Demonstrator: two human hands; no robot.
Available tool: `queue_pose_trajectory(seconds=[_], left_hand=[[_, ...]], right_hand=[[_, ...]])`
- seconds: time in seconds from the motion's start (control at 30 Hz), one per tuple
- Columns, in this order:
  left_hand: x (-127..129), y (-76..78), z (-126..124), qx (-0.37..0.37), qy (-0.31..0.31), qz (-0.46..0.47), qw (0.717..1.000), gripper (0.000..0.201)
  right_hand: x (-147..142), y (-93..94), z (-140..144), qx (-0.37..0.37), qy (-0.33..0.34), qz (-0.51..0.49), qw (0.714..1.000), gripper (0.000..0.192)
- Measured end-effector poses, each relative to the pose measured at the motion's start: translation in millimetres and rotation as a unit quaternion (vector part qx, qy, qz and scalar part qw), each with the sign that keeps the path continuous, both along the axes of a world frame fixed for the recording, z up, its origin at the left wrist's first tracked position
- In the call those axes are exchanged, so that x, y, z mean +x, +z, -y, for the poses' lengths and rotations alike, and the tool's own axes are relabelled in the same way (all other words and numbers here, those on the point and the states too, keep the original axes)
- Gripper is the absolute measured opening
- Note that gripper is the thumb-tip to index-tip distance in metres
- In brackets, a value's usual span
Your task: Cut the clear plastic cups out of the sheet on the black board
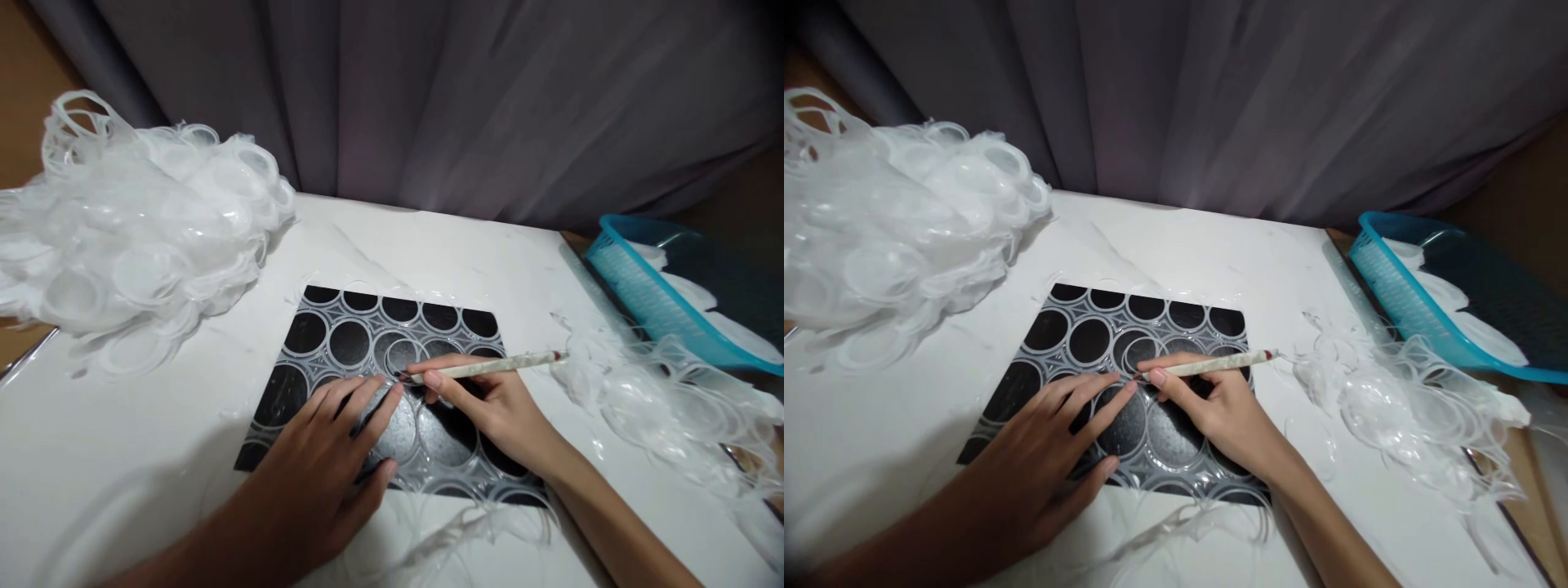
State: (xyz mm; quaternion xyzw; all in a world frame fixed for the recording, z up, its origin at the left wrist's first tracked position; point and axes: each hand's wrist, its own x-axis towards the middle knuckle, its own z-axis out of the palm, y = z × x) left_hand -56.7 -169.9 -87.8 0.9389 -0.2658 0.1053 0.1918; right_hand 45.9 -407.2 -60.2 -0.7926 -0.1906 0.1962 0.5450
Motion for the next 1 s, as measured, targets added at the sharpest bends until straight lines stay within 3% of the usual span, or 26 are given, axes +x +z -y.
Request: queue_pose_trajectory(seconds=[0.37,1.0], left_hand=[[0.9,5.0,-0.8,0.005,0.0,-0.015,1.0,0.061],[2.9,5.5,-0.3,0.003,-0.004,-0.014,1.0,0.06]], right_hand=[[4.1,3.8,-0.5,0.038,-0.041,-0.029,0.998,0.022],[8.1,6.9,3.3,0.048,0.057,0.017,0.997,0.015]])
